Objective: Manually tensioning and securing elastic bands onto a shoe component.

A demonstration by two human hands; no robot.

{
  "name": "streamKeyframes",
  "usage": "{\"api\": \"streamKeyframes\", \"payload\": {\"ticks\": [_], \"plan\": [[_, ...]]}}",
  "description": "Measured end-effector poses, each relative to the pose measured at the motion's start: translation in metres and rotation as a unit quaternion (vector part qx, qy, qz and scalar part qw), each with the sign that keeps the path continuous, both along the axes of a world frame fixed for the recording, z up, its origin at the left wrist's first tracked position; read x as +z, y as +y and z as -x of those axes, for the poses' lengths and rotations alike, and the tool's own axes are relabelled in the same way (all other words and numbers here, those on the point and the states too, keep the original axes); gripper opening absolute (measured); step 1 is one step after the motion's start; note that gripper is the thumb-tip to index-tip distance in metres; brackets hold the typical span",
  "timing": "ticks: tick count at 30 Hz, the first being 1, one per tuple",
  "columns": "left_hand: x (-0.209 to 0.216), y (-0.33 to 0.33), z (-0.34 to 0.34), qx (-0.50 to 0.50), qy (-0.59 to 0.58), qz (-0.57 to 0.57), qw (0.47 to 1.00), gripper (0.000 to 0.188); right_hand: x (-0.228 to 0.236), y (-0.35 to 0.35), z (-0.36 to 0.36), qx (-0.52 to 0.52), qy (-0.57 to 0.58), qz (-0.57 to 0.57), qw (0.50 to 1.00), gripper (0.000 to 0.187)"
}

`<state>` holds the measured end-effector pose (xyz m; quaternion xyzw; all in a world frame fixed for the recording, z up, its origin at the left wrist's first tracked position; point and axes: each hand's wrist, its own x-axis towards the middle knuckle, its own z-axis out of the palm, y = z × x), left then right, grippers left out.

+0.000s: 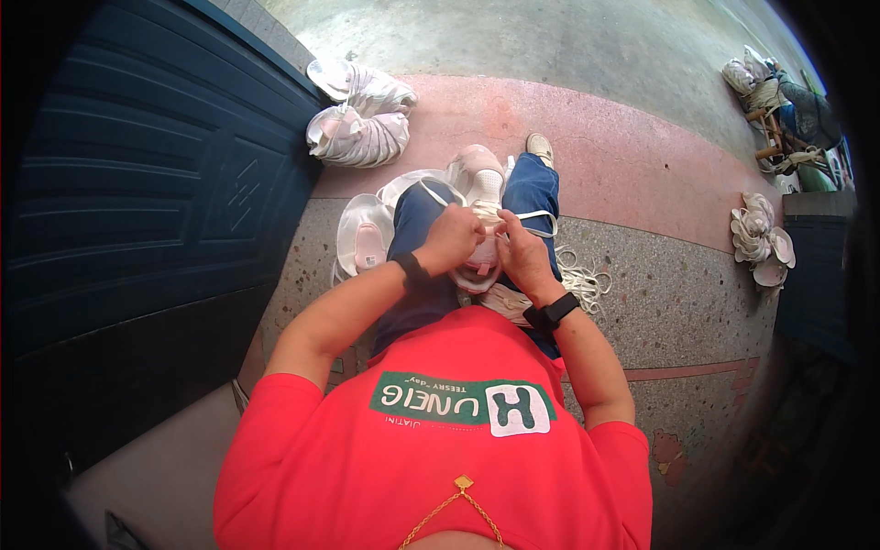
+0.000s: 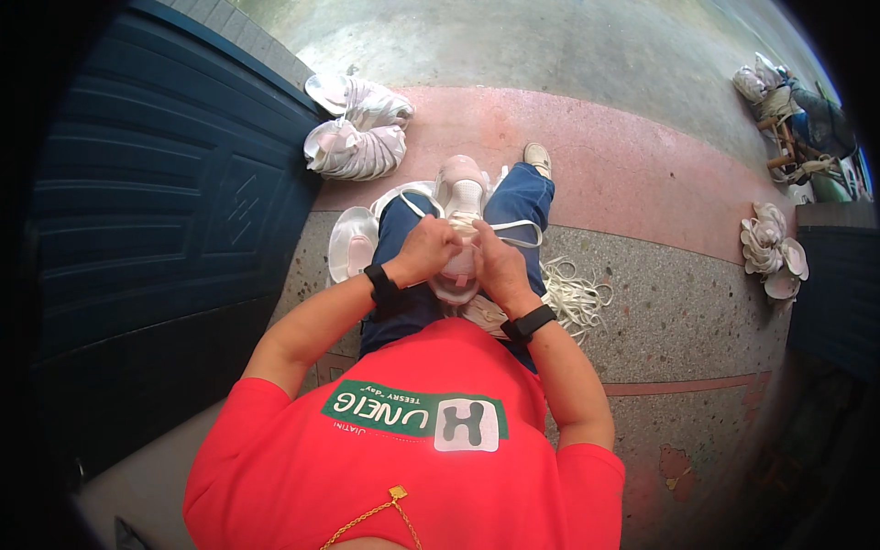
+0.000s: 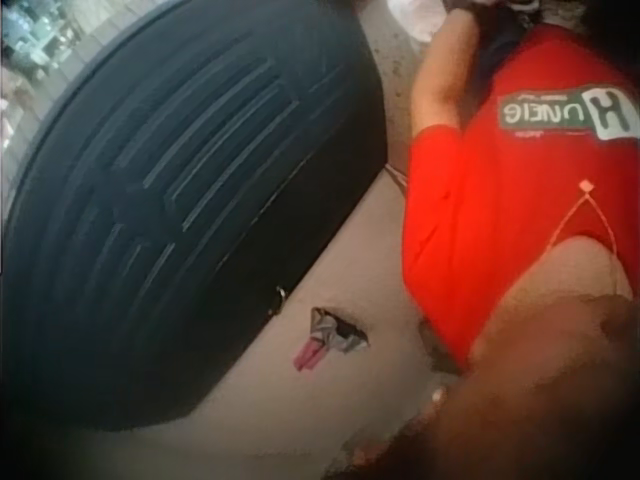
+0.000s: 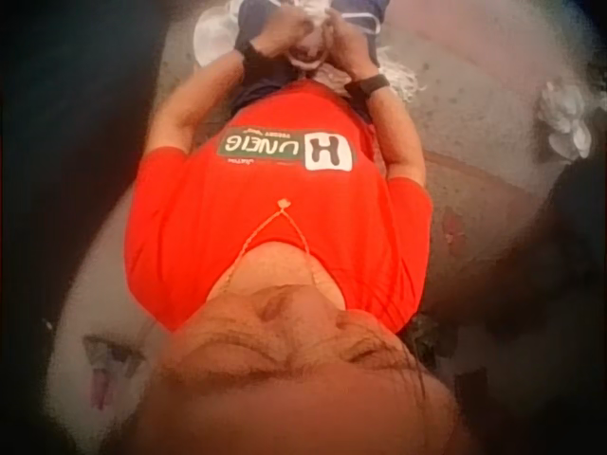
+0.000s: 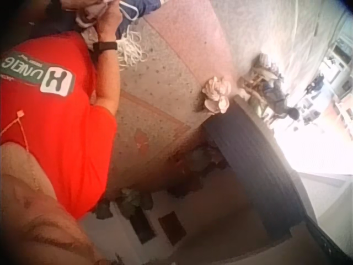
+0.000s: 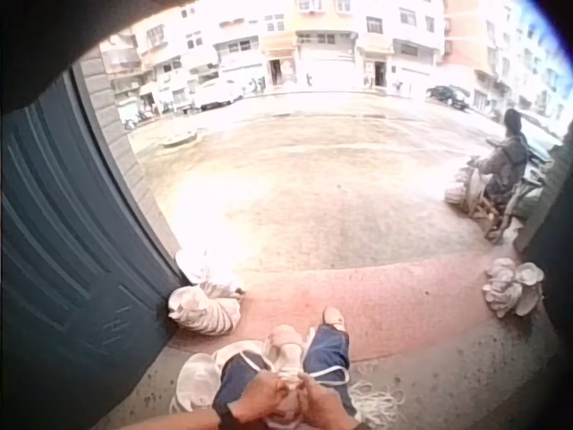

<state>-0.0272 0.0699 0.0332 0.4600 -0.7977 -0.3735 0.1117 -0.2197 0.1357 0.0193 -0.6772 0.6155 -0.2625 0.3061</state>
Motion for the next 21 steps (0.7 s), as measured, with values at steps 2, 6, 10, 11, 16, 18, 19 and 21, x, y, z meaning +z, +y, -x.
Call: {"api": "streamKeyframes", "payload": {"ticks": [2, 6, 10, 11, 16, 18, 19, 21], "plan": [[0.002, 0.009, 0.002, -0.045, -0.045, 0.134, 0.989, 0.009, -0.001, -0.001, 0.001, 0.008, 0.011, 0.009, 1.0, 0.054], [0.004, 0.015, 0.003, 0.004, -0.013, 0.127, 0.992, 0.019, -0.002, 0.0, 0.005, 0.02, 0.011, 0.028, 0.999, 0.054], [0.002, 0.014, 0.017, 0.069, -0.034, 0.065, 0.995, 0.029, 0.002, -0.003, 0.004, 0.035, 0.039, 0.01, 0.999, 0.053], [-0.002, 0.013, 0.018, 0.087, -0.027, 0.059, 0.994, 0.031, 0.003, -0.004, 0.003, 0.037, 0.047, 0.001, 0.998, 0.053], [-0.013, 0.006, 0.008, 0.073, 0.028, -0.002, 0.997, 0.036, -0.002, -0.014, 0.002, 0.033, -0.038, -0.015, 0.999, 0.048], [-0.013, 0.002, 0.004, 0.058, 0.043, -0.025, 0.997, 0.037, -0.006, -0.017, 0.002, 0.042, -0.048, -0.014, 0.998, 0.047], [-0.013, 0.001, 0.003, 0.053, 0.048, -0.034, 0.997, 0.037, -0.008, -0.017, 0.003, 0.049, -0.037, -0.013, 0.998, 0.046], [-0.006, -0.001, 0.005, 0.059, 0.049, -0.044, 0.996, 0.038, -0.004, -0.018, 0.004, 0.056, -0.019, -0.015, 0.998, 0.046]]}}
